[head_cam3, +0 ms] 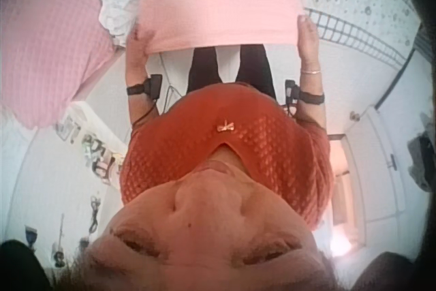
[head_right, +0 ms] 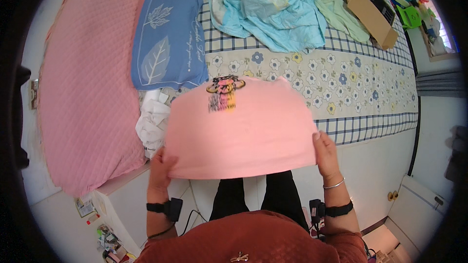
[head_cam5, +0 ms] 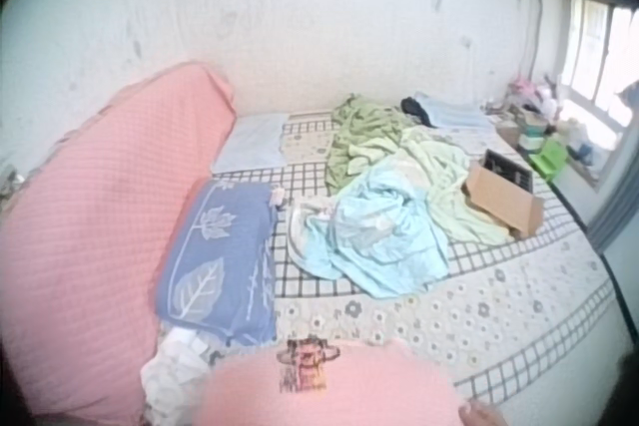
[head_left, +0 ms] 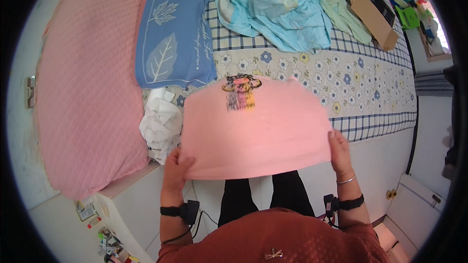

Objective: The person picks up a brown patterned garment from the bed, places it on a blue hanger, and hangs it on a clothes rack. Then the person folds a pink t-shirt and a white long-sleeve shirt on the bed.

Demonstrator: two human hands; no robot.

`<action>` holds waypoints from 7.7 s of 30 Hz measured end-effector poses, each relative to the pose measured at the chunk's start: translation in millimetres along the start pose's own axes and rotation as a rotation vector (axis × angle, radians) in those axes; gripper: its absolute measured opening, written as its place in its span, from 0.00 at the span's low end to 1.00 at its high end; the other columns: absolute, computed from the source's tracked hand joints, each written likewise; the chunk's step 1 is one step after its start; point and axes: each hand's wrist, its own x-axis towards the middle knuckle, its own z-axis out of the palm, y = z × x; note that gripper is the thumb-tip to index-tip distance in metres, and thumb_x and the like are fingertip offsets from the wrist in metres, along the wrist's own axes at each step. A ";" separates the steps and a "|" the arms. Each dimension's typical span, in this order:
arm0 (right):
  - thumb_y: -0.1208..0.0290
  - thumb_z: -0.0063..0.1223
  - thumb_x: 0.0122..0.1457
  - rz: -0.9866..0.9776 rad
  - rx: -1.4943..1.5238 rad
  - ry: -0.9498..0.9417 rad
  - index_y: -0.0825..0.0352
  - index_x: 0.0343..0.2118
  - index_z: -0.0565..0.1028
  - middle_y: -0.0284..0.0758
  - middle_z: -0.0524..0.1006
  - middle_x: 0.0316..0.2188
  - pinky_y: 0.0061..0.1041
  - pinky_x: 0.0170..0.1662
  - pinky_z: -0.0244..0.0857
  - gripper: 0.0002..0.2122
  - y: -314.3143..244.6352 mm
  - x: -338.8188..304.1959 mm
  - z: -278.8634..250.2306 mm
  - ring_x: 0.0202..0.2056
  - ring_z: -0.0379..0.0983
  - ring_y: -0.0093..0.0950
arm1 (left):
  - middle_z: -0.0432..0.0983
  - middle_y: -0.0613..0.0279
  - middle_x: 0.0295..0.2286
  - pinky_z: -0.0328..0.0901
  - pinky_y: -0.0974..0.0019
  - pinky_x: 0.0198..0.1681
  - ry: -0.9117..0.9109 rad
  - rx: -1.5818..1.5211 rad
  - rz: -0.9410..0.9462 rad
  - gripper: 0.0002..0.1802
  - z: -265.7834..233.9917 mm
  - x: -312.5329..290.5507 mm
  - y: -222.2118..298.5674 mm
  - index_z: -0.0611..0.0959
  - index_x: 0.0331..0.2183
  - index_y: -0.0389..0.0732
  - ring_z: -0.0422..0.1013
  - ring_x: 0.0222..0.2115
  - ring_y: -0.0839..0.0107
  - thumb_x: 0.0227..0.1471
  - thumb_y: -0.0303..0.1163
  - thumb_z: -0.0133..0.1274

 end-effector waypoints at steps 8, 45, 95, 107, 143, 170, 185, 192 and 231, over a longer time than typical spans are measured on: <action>0.60 0.46 0.63 0.332 -0.560 -0.050 0.69 0.24 0.72 0.34 0.73 0.21 0.28 0.31 0.63 0.17 234.0 18.9 -41.4 0.25 0.68 0.27 | 0.68 0.68 0.23 0.61 0.69 0.29 0.025 0.492 -0.383 0.14 -32.6 17.7 -219.8 0.74 0.24 0.38 0.62 0.26 0.77 0.39 0.29 0.64; 0.65 0.55 0.58 0.482 0.074 0.040 0.61 0.30 0.74 0.23 0.69 0.19 0.14 0.20 0.54 0.06 169.6 252.7 115.4 0.19 0.63 0.14 | 0.77 0.51 0.33 0.67 0.63 0.40 0.066 0.995 0.192 0.24 107.4 338.8 -130.7 0.80 0.37 0.35 0.73 0.34 0.59 0.45 0.45 0.61; 0.75 0.46 0.55 0.206 0.443 -0.081 0.70 0.48 0.69 0.33 0.74 0.35 0.22 0.40 0.69 0.16 117.2 201.3 60.2 0.35 0.72 0.22 | 0.56 0.72 0.20 0.53 0.73 0.25 0.107 0.686 0.388 0.15 47.4 242.4 -101.1 0.65 0.23 0.39 0.52 0.23 0.79 0.51 0.24 0.56; 0.75 0.46 0.56 -0.154 0.591 0.015 0.68 0.43 0.69 0.33 0.74 0.31 0.25 0.43 0.67 0.12 25.8 223.2 47.5 0.35 0.72 0.24 | 0.52 0.73 0.20 0.50 0.77 0.25 0.238 0.681 0.715 0.18 84.1 258.9 -3.9 0.62 0.21 0.40 0.49 0.23 0.82 0.55 0.26 0.55; 0.68 0.55 0.52 -0.683 -1.022 0.102 0.64 0.35 0.76 0.42 0.77 0.32 0.38 0.38 0.68 0.09 94.2 396.7 159.9 0.36 0.73 0.43 | 0.74 0.47 0.35 0.64 0.52 0.41 0.242 1.173 0.595 0.15 121.3 407.7 -70.5 0.74 0.36 0.39 0.69 0.40 0.46 0.48 0.35 0.58; 0.64 0.56 0.55 -0.184 -0.826 0.282 0.69 0.37 0.75 0.36 0.78 0.27 0.27 0.34 0.68 0.13 159.8 335.1 84.7 0.27 0.74 0.28 | 0.73 0.67 0.23 0.62 0.75 0.24 0.222 0.110 -0.041 0.08 63.0 366.5 -124.6 0.78 0.33 0.36 0.68 0.21 0.78 0.51 0.30 0.57; 0.63 0.51 0.61 0.035 -0.420 0.269 0.72 0.33 0.75 0.35 0.78 0.23 0.22 0.32 0.67 0.13 236.2 217.9 0.6 0.26 0.75 0.23 | 0.72 0.65 0.34 0.64 0.71 0.40 0.373 0.463 0.124 0.16 22.8 237.0 -215.5 0.74 0.40 0.35 0.67 0.34 0.76 0.52 0.32 0.58; 0.63 0.56 0.57 0.248 -0.561 0.053 0.70 0.35 0.75 0.30 0.75 0.25 0.20 0.34 0.66 0.13 277.6 90.2 8.3 0.28 0.69 0.18 | 0.74 0.59 0.25 0.66 0.64 0.32 0.223 0.886 -0.063 0.12 23.7 131.2 -282.8 0.75 0.33 0.35 0.70 0.25 0.69 0.50 0.33 0.57; 0.61 0.47 0.64 0.678 0.161 -0.347 0.69 0.43 0.75 0.28 0.78 0.30 0.18 0.26 0.73 0.15 155.5 104.2 -16.0 0.28 0.75 0.18 | 0.76 0.64 0.35 0.65 0.72 0.37 0.064 -0.094 -0.322 0.20 0.3 104.3 -152.7 0.79 0.43 0.34 0.71 0.33 0.77 0.58 0.41 0.52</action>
